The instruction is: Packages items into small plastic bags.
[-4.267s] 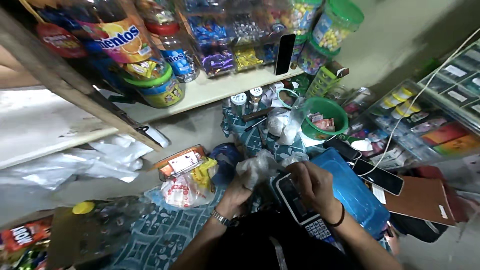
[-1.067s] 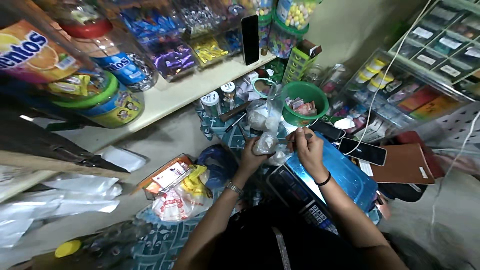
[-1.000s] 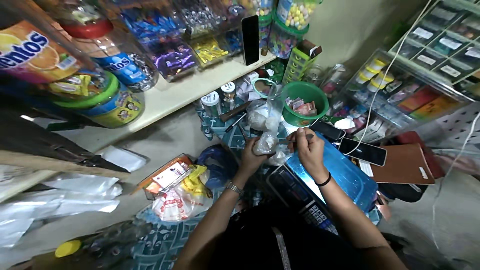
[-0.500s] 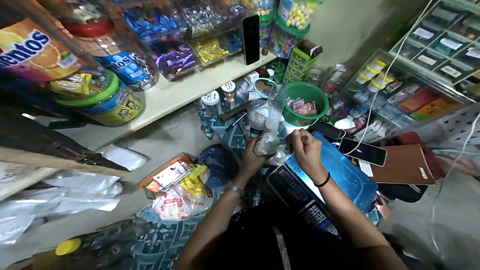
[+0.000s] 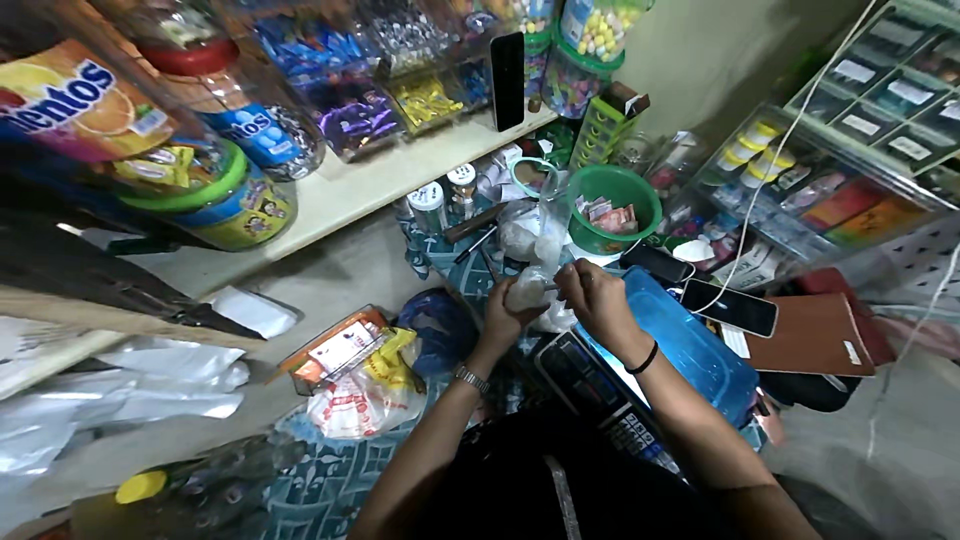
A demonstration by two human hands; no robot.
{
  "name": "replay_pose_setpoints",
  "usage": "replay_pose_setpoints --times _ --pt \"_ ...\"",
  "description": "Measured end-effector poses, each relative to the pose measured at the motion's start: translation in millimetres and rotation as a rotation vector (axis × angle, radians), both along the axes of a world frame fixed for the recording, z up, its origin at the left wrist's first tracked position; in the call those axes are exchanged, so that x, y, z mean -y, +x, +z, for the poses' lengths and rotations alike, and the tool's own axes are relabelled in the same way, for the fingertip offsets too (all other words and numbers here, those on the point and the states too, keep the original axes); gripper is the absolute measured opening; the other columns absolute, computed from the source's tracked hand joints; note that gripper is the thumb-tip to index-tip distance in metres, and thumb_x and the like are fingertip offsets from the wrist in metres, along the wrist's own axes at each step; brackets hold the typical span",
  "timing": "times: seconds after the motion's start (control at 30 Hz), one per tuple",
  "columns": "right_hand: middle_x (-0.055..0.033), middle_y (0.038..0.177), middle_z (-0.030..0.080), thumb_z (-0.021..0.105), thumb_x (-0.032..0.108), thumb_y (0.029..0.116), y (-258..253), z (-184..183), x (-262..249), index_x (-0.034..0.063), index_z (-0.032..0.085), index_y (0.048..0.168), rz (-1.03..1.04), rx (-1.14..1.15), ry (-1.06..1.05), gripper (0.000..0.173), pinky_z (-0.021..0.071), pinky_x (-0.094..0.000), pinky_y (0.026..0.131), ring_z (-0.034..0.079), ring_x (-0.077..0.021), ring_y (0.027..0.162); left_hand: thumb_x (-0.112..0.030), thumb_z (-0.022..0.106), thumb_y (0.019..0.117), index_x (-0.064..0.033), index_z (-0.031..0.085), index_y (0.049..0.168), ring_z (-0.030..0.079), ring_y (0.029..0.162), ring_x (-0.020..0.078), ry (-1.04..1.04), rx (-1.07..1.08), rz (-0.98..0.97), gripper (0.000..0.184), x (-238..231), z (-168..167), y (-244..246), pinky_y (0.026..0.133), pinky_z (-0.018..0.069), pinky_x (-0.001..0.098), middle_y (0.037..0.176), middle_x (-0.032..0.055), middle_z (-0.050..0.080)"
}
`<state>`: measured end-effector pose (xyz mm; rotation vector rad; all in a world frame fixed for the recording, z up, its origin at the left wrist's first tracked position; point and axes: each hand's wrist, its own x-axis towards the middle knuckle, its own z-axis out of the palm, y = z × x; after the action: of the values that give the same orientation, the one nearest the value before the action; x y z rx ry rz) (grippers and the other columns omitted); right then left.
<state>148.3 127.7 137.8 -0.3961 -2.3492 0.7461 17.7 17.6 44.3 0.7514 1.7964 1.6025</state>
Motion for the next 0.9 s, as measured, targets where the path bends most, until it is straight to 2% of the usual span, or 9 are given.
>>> replay_pose_setpoints --times 0.07,0.17,0.27,0.43,0.53,0.67,0.77,0.87,0.9 --pt "-0.0108 0.075 0.067 0.049 0.013 0.1060 2 2 1 -0.0047 0.067 0.095 -0.014 -0.003 0.016 0.028 0.0595 -0.0303 0.060 0.067 -0.0162 0.061 -0.008 0.085 0.0806 0.0035 0.049 0.141 0.062 0.117 0.0228 0.007 0.003 -0.002 0.072 0 1 0 0.099 0.0541 0.0373 0.133 0.0222 0.058" --pt "-0.0125 0.080 0.068 0.052 0.011 0.1038 5 4 4 -0.0051 0.069 0.097 -0.002 0.003 0.079 0.024 0.0604 -0.0320 0.063 0.068 -0.0186 0.064 -0.005 0.084 0.0802 0.0011 0.050 0.141 0.065 0.113 0.0170 0.066 0.037 -0.022 0.070 -2 -3 0 0.096 0.0562 0.0331 0.130 0.0174 0.061" --pt "-0.0142 0.082 0.069 0.055 0.009 0.1023 5 4 7 -0.0061 0.068 0.095 -0.016 -0.006 0.128 0.021 0.0609 -0.0326 0.063 0.069 -0.0199 0.065 -0.004 0.084 0.0781 0.0018 0.051 0.140 0.064 0.113 0.0176 0.083 0.026 -0.014 0.071 -4 -6 1 0.096 0.0557 0.0334 0.129 0.0186 0.060" --pt "-0.0118 0.074 0.066 0.052 0.011 0.1039 3 6 4 -0.0051 0.067 0.090 -0.059 -0.035 0.146 0.026 0.0592 -0.0301 0.058 0.067 -0.0175 0.059 -0.003 0.083 0.0786 0.0020 0.051 0.139 0.064 0.113 0.0175 0.091 0.010 -0.026 0.069 -4 -6 1 0.097 0.0555 0.0336 0.128 0.0178 0.061" --pt "-0.0099 0.068 0.064 0.052 0.012 0.1040 -2 7 0 -0.0040 0.065 0.086 -0.049 -0.037 0.114 0.027 0.0573 -0.0289 0.054 0.065 -0.0160 0.055 -0.001 0.084 0.0782 0.0019 0.050 0.140 0.064 0.114 0.0171 0.064 0.012 -0.003 0.071 -3 -4 2 0.097 0.0551 0.0328 0.130 0.0176 0.061" --pt "-0.0097 0.063 0.065 0.055 0.015 0.1048 -9 21 -5 -0.0035 0.064 0.087 -0.010 -0.007 -0.008 0.028 0.0559 -0.0300 0.047 0.064 -0.0157 0.049 -0.004 0.086 0.0776 0.0038 0.047 0.143 0.061 0.120 0.0219 0.001 -0.030 0.015 0.076 -4 0 5 0.101 0.0527 0.0355 0.136 0.0221 0.056" --pt "-0.0075 0.060 0.063 0.054 0.021 0.1068 -15 29 -7 -0.0010 0.063 0.086 0.042 0.017 -0.099 0.031 0.0540 -0.0287 0.043 0.061 -0.0133 0.044 -0.006 0.087 0.0778 0.0024 0.049 0.141 0.063 0.118 0.0194 0.002 -0.035 0.010 0.074 -5 0 4 0.100 0.0543 0.0342 0.133 0.0191 0.059" --pt "-0.0077 0.055 0.060 0.052 0.030 0.1081 -22 30 -11 0.0015 0.059 0.086 0.044 0.041 -0.179 0.037 0.0470 -0.0294 0.035 0.053 -0.0141 0.036 -0.007 0.087 0.0781 0.0029 0.049 0.141 0.064 0.116 0.0174 0.028 0.001 0.010 0.074 -5 1 6 0.099 0.0554 0.0341 0.131 0.0173 0.061" --pt "-0.0082 0.055 0.060 0.051 0.031 0.1082 -26 32 -12 0.0009 0.059 0.086 0.026 0.054 -0.192 0.038 0.0465 -0.0300 0.035 0.053 -0.0148 0.036 -0.007 0.087 0.0776 0.0033 0.048 0.141 0.064 0.115 0.0170 0.039 0.012 0.015 0.075 -5 1 6 0.099 0.0558 0.0337 0.130 0.0172 0.062"
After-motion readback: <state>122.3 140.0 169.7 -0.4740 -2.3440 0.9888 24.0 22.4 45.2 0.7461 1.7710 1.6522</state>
